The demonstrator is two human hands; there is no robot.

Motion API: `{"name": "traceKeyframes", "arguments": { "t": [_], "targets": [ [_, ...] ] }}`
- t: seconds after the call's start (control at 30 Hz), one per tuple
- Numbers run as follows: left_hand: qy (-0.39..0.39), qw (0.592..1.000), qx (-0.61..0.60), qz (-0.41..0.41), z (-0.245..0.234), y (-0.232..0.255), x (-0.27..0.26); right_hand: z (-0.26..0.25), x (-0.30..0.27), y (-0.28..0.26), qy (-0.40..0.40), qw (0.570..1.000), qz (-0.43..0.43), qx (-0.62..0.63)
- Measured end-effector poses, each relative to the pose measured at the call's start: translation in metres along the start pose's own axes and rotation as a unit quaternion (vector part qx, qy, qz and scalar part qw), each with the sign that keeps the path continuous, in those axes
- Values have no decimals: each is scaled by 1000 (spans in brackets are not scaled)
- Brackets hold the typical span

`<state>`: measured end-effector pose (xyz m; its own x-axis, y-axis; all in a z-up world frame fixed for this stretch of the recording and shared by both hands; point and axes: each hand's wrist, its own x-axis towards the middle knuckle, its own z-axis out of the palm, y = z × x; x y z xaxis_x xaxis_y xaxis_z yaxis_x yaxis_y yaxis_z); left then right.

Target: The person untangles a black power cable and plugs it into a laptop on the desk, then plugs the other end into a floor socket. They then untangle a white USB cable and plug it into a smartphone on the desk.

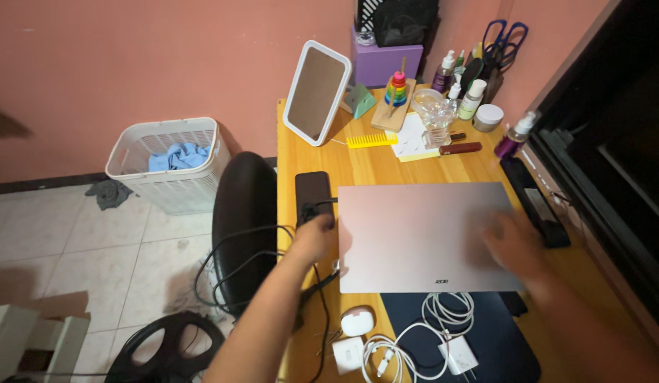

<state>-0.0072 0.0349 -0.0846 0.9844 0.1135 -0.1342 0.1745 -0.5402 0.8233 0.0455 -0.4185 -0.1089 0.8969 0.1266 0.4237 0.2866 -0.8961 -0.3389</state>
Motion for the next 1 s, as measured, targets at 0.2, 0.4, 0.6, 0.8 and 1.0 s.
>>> {"name": "traceKeyframes", "arguments": {
  "t": [0.2,0.4,0.6,0.8,1.0],
  "targets": [
    [38,985,167,8,-76,53,-96,-20,-24,-153,-195,950,-86,229],
    [-57,959,277,-4,-94,60,-154,-4,-65,-265,-289,909,-174,244],
    [9,955,293,46,-73,34,-151,25,-65,-299,-227,946,-57,223],
    [-20,950,302,72,-95,36,-120,42,-57,-317,-177,952,-185,168],
    [-124,944,305,4,-101,6,-148,4,-49,-366,-299,900,-61,312]
  ]
}}
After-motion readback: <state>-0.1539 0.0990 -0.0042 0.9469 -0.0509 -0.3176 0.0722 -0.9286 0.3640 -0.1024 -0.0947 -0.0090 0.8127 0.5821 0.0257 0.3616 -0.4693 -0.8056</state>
